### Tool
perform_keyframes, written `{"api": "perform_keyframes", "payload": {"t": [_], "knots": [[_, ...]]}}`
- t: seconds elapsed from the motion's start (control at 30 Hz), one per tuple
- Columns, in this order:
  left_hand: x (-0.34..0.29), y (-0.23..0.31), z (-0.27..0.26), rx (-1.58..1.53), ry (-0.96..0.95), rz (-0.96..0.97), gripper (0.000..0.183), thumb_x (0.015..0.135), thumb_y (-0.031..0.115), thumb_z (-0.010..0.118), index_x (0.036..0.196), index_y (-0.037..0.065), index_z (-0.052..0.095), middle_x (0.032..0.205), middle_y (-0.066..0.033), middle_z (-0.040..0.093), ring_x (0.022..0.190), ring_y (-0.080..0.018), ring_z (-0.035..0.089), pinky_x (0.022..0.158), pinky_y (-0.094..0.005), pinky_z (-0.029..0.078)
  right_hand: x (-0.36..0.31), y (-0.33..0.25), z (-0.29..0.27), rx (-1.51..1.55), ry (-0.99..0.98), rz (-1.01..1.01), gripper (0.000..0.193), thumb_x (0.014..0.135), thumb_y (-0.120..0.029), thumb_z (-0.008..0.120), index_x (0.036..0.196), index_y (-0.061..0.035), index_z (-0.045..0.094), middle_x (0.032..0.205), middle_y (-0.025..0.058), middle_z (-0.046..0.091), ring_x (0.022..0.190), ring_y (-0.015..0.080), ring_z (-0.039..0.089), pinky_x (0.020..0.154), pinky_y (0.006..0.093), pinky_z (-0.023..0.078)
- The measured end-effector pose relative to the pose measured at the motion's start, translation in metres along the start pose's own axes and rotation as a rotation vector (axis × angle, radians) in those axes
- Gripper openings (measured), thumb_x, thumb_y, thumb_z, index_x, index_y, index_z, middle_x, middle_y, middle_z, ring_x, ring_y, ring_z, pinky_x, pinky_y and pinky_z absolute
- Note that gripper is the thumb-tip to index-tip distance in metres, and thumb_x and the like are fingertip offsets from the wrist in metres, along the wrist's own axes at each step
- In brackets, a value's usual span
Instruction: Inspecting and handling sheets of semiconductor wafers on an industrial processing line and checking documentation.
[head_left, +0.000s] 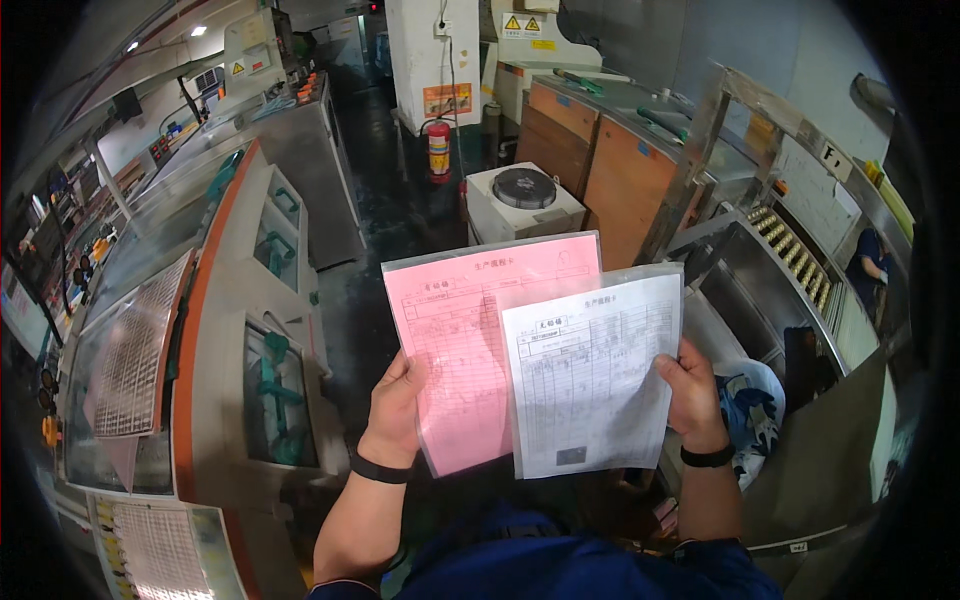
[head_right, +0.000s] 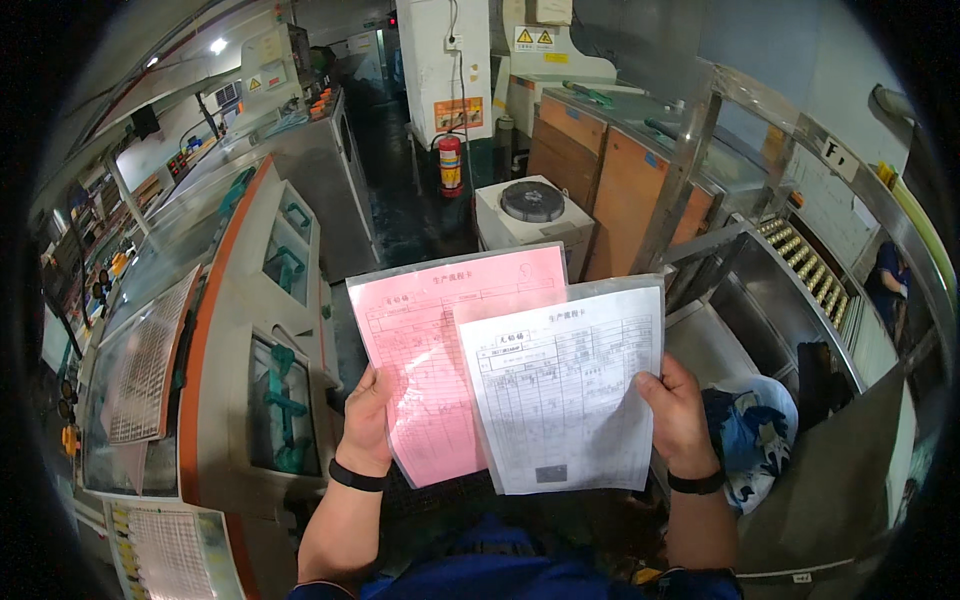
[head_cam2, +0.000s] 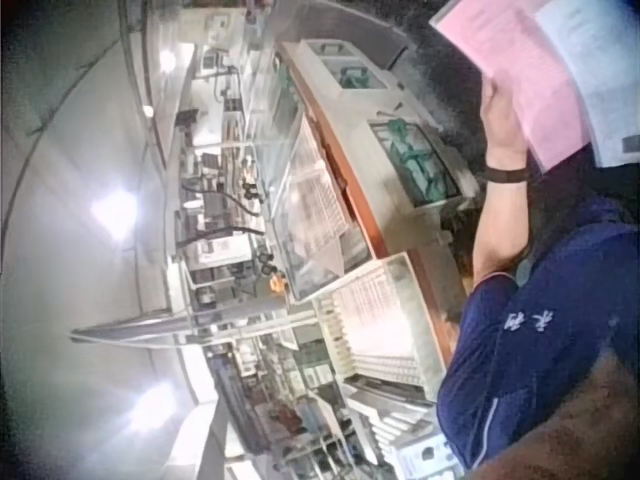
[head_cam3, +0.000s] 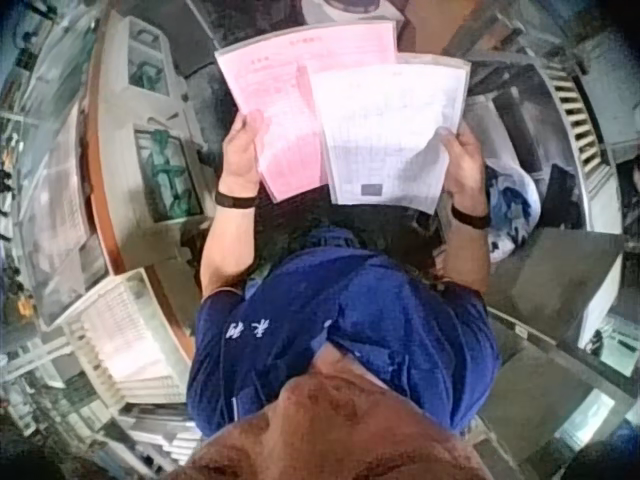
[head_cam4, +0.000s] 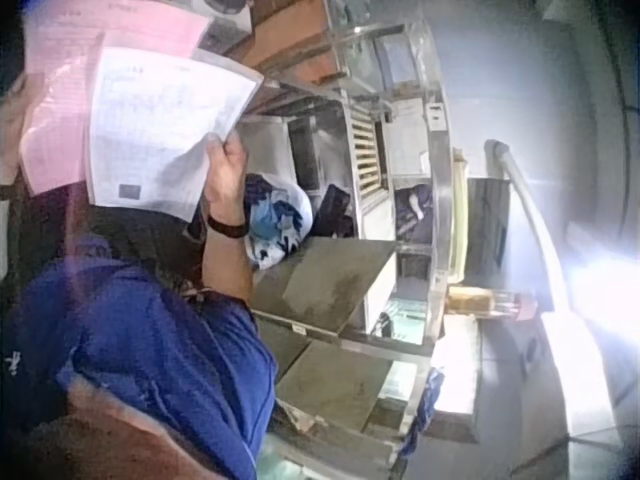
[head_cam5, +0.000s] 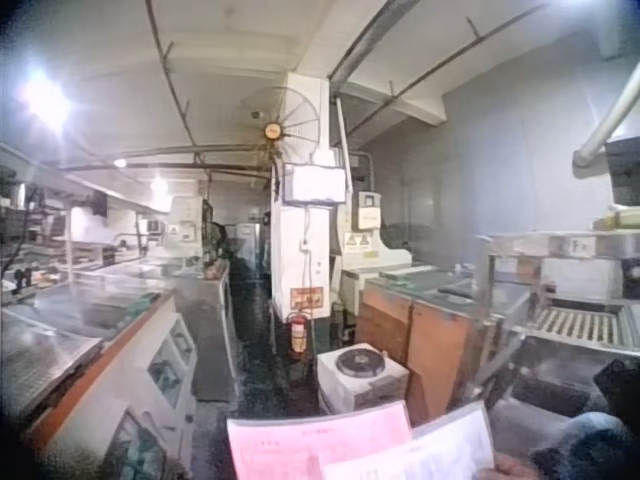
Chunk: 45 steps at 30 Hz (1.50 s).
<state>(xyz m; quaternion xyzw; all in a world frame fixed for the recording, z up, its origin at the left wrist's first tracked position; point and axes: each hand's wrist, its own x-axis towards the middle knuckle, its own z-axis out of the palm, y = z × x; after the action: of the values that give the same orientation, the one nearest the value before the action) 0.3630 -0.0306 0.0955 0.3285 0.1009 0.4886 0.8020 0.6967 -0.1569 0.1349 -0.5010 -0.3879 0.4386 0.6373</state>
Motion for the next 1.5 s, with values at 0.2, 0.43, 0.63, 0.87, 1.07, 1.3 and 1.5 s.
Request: {"api": "perform_keyframes", "payload": {"t": [0.2,0.43,0.63,0.87,1.07,1.3,1.5], "knots": [[0.009,-0.009,0.002,-0.029,-0.011,-0.041,0.048,0.099,0.017,0.051,0.143,0.0,0.039,0.14,-0.0141,0.05,0.126,-0.0268,0.051,0.105,-0.0391,0.042,0.003,0.009,-0.015,-0.019,0.03,-0.007,0.032,0.094,0.0,0.048,0.125,0.0044,0.055,0.117,0.009,0.064,0.106,0.0151,0.058,0.098,0.0306,0.043],[0.012,-0.011,-0.002,0.028,0.055,-0.036,0.05,0.1,0.019,0.052,0.143,-0.001,0.038,0.14,-0.0131,0.05,0.126,-0.0259,0.051,0.105,-0.0387,0.041,0.006,0.004,-0.029,-0.075,0.059,-0.096,0.032,0.093,-0.002,0.048,0.124,0.0036,0.056,0.115,0.0095,0.065,0.101,0.0151,0.06,0.094,0.031,0.045],[0.011,-0.013,-0.002,0.03,0.071,-0.007,0.05,0.099,0.018,0.052,0.143,-0.001,0.038,0.14,-0.0134,0.049,0.126,-0.0263,0.05,0.106,-0.0388,0.04,0.009,-0.005,-0.049,-0.094,0.181,-0.16,0.032,0.092,-0.003,0.049,0.122,0.004,0.057,0.111,0.0104,0.066,0.098,0.0158,0.062,0.091,0.0299,0.046],[0.012,-0.015,-0.01,0.017,0.097,-0.011,0.049,0.098,0.019,0.053,0.141,-0.001,0.04,0.139,-0.0155,0.049,0.125,-0.029,0.051,0.105,-0.0405,0.042,0.013,-0.019,-0.065,-0.12,0.297,-0.237,0.031,0.091,-0.002,0.048,0.12,0.0047,0.059,0.11,0.0106,0.067,0.097,0.0157,0.062,0.09,0.0296,0.047],[0.013,-0.013,-0.014,0.027,0.095,0.009,0.049,0.098,0.019,0.052,0.14,-0.003,0.039,0.138,-0.0162,0.05,0.125,-0.0292,0.051,0.105,-0.0409,0.042,0.016,-0.022,-0.082,-0.067,0.318,-0.273,0.03,0.093,-0.003,0.051,0.121,0.0045,0.058,0.112,0.0117,0.067,0.097,0.0156,0.063,0.09,0.0303,0.048],[0.015,-0.009,-0.011,0.061,0.111,0.017,0.049,0.099,0.018,0.051,0.141,-0.003,0.037,0.139,-0.0165,0.049,0.124,-0.0292,0.051,0.105,-0.0415,0.042,0.021,-0.013,-0.095,-0.067,0.324,-0.269,0.03,0.093,-0.001,0.051,0.121,0.0044,0.058,0.112,0.0114,0.067,0.099,0.0158,0.063,0.092,0.0303,0.047],[0.018,-0.01,-0.002,0.032,0.042,0.004,0.05,0.099,0.019,0.05,0.142,-0.003,0.035,0.139,-0.0166,0.048,0.124,-0.0295,0.051,0.104,-0.0412,0.042,0.023,-0.017,-0.085,-0.005,0.279,-0.285,0.03,0.093,0.0,0.05,0.122,0.0047,0.057,0.115,0.011,0.065,0.101,0.0161,0.062,0.092,0.0301,0.047]]}}
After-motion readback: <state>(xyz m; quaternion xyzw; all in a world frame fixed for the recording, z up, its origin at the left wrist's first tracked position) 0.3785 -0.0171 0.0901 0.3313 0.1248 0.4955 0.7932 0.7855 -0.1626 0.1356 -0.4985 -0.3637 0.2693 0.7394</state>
